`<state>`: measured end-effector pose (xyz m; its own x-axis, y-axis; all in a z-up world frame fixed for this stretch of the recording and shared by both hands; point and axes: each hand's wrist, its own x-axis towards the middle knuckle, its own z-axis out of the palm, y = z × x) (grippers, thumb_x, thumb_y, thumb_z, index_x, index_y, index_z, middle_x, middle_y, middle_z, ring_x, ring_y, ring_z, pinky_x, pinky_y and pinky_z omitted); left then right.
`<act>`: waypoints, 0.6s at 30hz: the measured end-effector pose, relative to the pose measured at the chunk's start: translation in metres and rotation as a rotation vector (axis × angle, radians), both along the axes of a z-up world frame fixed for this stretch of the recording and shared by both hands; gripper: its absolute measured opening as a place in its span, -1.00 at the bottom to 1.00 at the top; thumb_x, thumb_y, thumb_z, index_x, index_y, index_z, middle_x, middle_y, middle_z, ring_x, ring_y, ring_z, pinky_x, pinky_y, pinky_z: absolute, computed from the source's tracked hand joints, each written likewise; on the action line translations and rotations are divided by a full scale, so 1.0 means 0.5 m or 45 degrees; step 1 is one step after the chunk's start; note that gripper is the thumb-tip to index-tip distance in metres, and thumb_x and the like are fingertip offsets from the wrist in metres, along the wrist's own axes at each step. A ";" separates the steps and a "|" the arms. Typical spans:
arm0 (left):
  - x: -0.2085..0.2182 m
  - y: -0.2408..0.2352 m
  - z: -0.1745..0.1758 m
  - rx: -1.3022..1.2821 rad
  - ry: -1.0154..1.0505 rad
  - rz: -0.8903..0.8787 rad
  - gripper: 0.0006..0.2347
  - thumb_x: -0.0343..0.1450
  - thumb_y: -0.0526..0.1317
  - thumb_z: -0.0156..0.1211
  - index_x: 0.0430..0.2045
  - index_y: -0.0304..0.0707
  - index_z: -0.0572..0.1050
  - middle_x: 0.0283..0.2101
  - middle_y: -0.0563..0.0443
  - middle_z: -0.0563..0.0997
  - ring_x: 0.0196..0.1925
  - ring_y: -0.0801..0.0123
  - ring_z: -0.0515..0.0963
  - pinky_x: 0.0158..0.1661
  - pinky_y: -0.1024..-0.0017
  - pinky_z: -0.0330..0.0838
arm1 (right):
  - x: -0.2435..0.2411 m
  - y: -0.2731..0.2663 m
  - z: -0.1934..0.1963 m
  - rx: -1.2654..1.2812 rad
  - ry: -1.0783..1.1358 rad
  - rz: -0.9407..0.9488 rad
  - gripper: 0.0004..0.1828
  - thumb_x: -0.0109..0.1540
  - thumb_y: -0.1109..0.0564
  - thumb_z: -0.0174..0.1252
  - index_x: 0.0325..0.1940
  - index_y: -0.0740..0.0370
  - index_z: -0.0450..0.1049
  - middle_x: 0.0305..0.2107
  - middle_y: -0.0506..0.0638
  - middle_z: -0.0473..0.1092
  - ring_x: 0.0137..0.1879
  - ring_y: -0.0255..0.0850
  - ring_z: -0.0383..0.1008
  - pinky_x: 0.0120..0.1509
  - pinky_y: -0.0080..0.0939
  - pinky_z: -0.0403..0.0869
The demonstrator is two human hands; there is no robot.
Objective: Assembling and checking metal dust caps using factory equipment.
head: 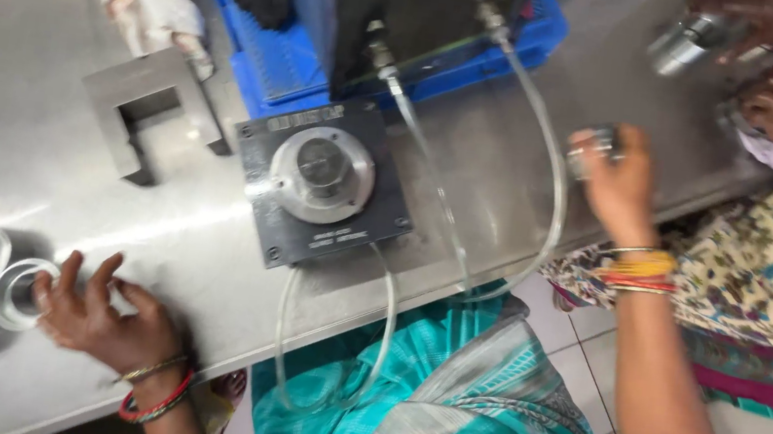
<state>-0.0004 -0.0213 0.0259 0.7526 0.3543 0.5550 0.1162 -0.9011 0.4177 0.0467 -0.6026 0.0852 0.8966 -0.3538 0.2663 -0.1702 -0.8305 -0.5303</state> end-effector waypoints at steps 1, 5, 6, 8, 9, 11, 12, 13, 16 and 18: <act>0.000 -0.003 0.002 -0.010 -0.003 -0.007 -0.74 0.41 -0.46 0.12 -0.12 -0.13 0.63 0.34 -0.07 0.47 0.59 -0.10 0.18 0.46 -0.28 -0.14 | 0.005 0.005 0.031 0.249 -0.040 -0.100 -0.47 0.36 -0.13 0.34 0.19 0.28 0.38 -0.16 0.05 0.43 -0.15 -0.10 0.46 -0.12 -0.09 0.44; 0.011 -0.006 0.015 -0.025 0.018 -0.009 -0.78 0.45 -0.44 0.17 -0.13 -0.11 0.64 0.37 -0.03 0.45 0.58 -0.08 0.18 0.44 -0.31 -0.19 | 0.003 0.114 0.223 0.826 -0.180 -0.072 -0.44 0.28 -0.15 0.29 0.23 0.14 0.32 -0.22 -0.17 0.40 -0.33 -0.38 0.29 -0.36 -0.37 0.25; 0.003 -0.007 0.017 -0.023 0.026 0.005 -0.78 0.45 -0.44 0.17 -0.13 -0.11 0.64 0.37 -0.03 0.45 0.58 -0.08 0.18 0.44 -0.31 -0.19 | 0.004 0.138 0.237 0.829 -0.167 -0.061 -0.44 0.28 -0.15 0.29 0.23 0.14 0.32 -0.22 -0.17 0.40 -0.33 -0.38 0.29 -0.36 -0.37 0.25; 0.008 -0.011 0.023 -0.057 0.026 0.007 -0.76 0.42 -0.45 0.16 -0.13 -0.09 0.64 0.35 0.01 0.46 0.57 -0.06 0.18 0.44 -0.32 -0.21 | 0.008 0.182 0.272 0.499 -0.105 0.560 -0.36 0.30 -0.09 0.37 0.36 0.18 0.32 -0.08 -0.08 0.41 0.00 -0.37 0.48 0.06 -0.34 0.51; 0.009 -0.015 0.026 -0.059 0.023 0.017 -0.76 0.42 -0.45 0.16 -0.13 -0.09 0.64 0.35 0.01 0.46 0.57 -0.06 0.18 0.44 -0.32 -0.21 | 0.015 0.231 0.280 0.497 -0.106 0.570 -0.36 0.30 -0.09 0.37 0.36 0.18 0.32 -0.08 -0.08 0.41 0.00 -0.37 0.48 0.06 -0.34 0.51; 0.008 -0.017 0.032 -0.089 0.025 0.047 -0.75 0.40 -0.45 0.16 -0.13 -0.08 0.64 0.34 0.02 0.46 0.57 -0.06 0.17 0.43 -0.34 -0.23 | 0.026 0.334 0.293 0.389 0.048 0.788 -0.18 0.16 -0.08 0.44 0.41 0.13 0.26 -0.03 0.02 0.41 0.02 -0.23 0.52 0.08 -0.21 0.52; 0.007 -0.019 0.032 -0.086 0.023 0.062 -0.75 0.40 -0.45 0.16 -0.13 -0.08 0.64 0.34 0.02 0.46 0.57 -0.06 0.17 0.43 -0.34 -0.23 | 0.041 0.366 0.290 0.392 0.048 0.804 -0.18 0.16 -0.08 0.44 0.41 0.13 0.26 -0.03 0.02 0.41 0.02 -0.23 0.52 0.08 -0.21 0.52; 0.007 -0.019 0.033 -0.089 0.019 0.059 -0.75 0.40 -0.45 0.17 -0.13 -0.08 0.63 0.34 0.02 0.45 0.57 -0.05 0.16 0.42 -0.35 -0.22 | 0.055 0.399 0.286 0.213 -0.103 0.932 -0.16 0.16 -0.08 0.47 0.41 0.16 0.25 0.06 0.08 0.41 0.12 -0.09 0.52 0.18 -0.11 0.50; 0.005 -0.016 0.040 -0.090 0.011 0.054 -0.75 0.40 -0.44 0.17 -0.14 -0.07 0.64 0.33 0.03 0.45 0.56 -0.03 0.16 0.42 -0.37 -0.22 | 0.086 0.478 0.292 -0.001 -0.202 1.078 -0.14 0.12 -0.12 0.49 0.36 0.20 0.25 0.12 0.17 0.40 0.16 0.11 0.52 0.19 0.02 0.50; 0.008 -0.019 0.046 -0.097 0.009 0.034 -0.75 0.40 -0.44 0.17 -0.15 -0.06 0.64 0.33 0.04 0.45 0.56 -0.02 0.17 0.42 -0.37 -0.23 | 0.098 0.504 0.298 -0.046 -0.144 1.082 -0.14 0.09 -0.15 0.49 0.32 0.22 0.26 0.10 0.19 0.40 0.09 0.16 0.53 0.11 0.06 0.51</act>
<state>0.0036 -0.0309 0.0488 0.7463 0.4153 0.5202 0.1432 -0.8634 0.4839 0.0957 -0.3506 0.2343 0.8207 0.4368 0.3682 0.5701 -0.6688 -0.4772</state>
